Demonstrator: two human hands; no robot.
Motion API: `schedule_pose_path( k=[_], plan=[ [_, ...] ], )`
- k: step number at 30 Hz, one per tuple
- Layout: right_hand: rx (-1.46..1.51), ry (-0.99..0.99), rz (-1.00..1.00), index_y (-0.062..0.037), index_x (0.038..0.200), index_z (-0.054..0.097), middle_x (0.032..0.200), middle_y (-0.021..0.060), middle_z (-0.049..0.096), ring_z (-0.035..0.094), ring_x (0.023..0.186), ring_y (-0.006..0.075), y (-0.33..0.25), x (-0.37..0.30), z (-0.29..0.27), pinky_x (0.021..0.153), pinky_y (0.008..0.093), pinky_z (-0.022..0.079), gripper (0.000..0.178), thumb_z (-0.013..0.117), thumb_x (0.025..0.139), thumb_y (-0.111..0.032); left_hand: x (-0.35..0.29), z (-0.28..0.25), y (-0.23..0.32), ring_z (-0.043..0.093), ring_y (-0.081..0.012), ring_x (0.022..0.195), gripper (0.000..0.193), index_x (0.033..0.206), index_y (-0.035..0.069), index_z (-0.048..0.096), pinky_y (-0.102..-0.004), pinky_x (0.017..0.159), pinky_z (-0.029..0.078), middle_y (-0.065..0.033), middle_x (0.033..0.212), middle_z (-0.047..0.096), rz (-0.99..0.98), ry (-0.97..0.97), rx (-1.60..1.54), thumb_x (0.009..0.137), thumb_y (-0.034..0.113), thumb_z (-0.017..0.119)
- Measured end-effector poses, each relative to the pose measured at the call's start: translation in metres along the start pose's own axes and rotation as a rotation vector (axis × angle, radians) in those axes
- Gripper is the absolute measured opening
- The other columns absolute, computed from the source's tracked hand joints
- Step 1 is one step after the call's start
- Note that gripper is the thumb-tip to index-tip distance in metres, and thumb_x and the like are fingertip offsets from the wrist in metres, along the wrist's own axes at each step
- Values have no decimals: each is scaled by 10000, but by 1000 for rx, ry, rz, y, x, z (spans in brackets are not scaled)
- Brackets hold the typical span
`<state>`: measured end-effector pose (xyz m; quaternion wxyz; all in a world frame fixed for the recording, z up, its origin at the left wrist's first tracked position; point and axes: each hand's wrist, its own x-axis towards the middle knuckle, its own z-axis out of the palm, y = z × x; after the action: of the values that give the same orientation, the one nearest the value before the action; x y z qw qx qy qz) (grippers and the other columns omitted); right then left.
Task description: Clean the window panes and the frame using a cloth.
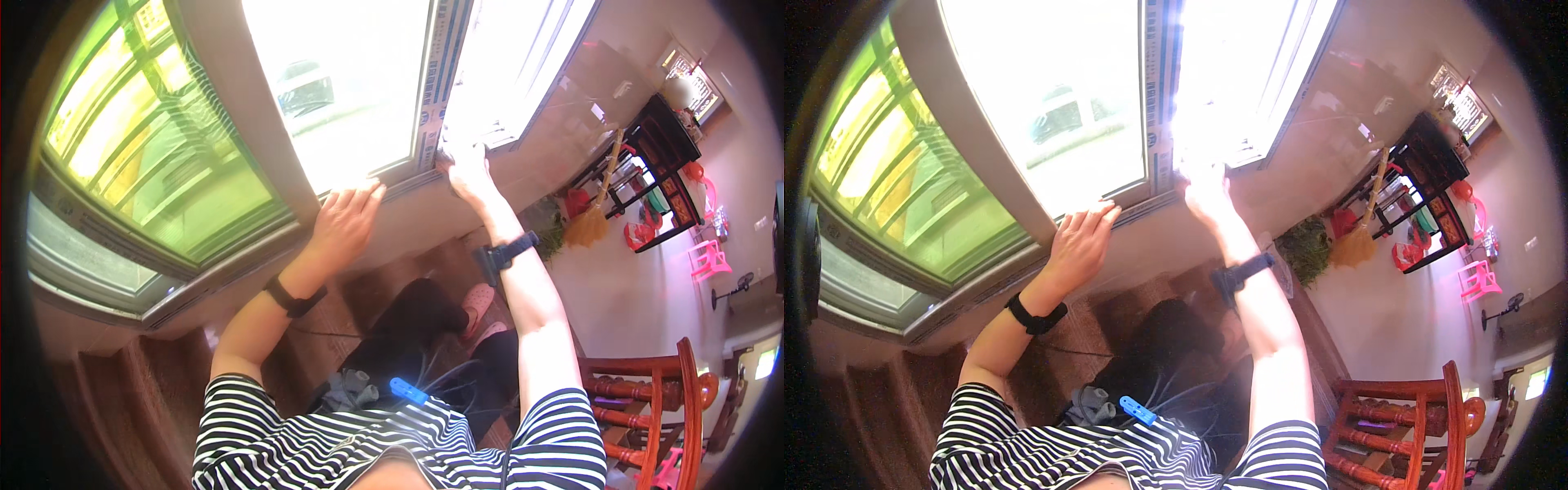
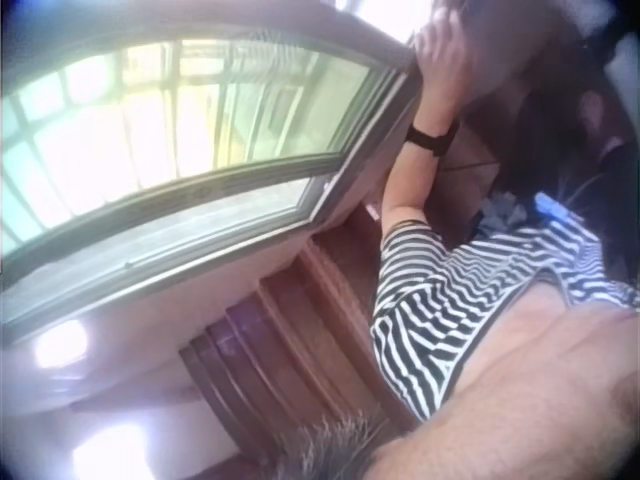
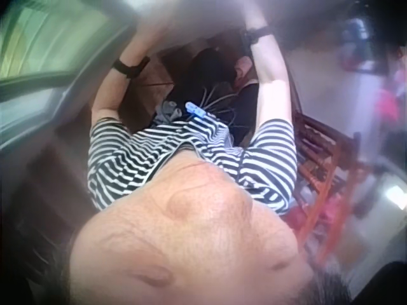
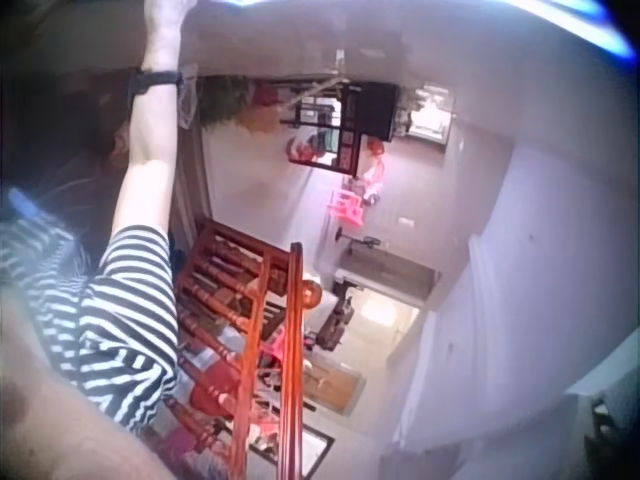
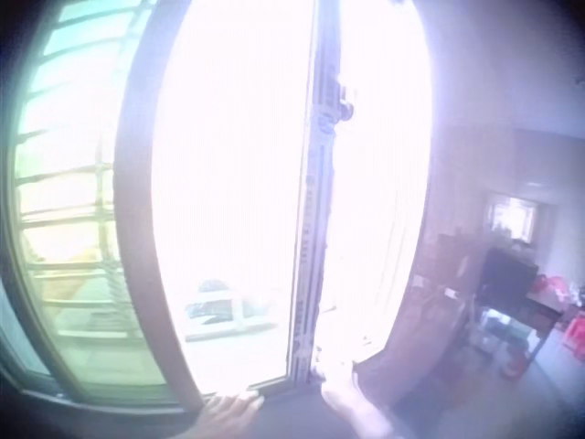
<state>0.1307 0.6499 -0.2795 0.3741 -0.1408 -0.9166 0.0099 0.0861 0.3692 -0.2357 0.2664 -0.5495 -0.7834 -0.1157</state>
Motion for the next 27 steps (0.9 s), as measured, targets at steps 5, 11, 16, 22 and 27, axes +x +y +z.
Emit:
schedule_pose_path(
  k=[5,11,16,22,27],
  plan=[
    [19,-424,34,-171,1205,655,1178,64,644,620,1059,271,2,55,-22,889,434,515,383,654,864,-344,-13,-2,-11,539,-212,1145,433,1232,41,575,-348,901,412,-48,1253,556,14,-9,142,799,65,572],
    [7,-766,501,-120,1110,656,1131,107,649,604,1074,246,11,95,-79,927,398,493,413,574,906,-470,-22,27,-20,519,-187,1179,385,1151,61,627,-338,897,401,-24,1202,575,17,99,164,768,80,599],
    [-577,-8,-28,-120,1060,663,1084,99,653,580,1078,262,66,99,-88,909,394,504,321,588,904,-391,9,17,1,530,-192,1099,382,1148,82,633,-339,872,414,-16,1161,580,-41,174,66,767,97,609],
    [-736,-236,-87,-60,1226,585,1301,250,451,492,1202,343,91,75,-17,810,415,572,436,598,900,-349,30,27,1,512,-197,1036,368,1150,95,630,-341,854,428,-2,1147,563,-14,117,-94,782,102,606],
    [-179,-511,-13,-70,1189,613,1206,216,539,582,1077,335,28,72,-5,777,416,547,355,590,870,-223,8,44,-20,487,-166,1060,332,1099,99,629,-326,840,420,14,1127,536,110,127,112,767,115,617]
  ],
)
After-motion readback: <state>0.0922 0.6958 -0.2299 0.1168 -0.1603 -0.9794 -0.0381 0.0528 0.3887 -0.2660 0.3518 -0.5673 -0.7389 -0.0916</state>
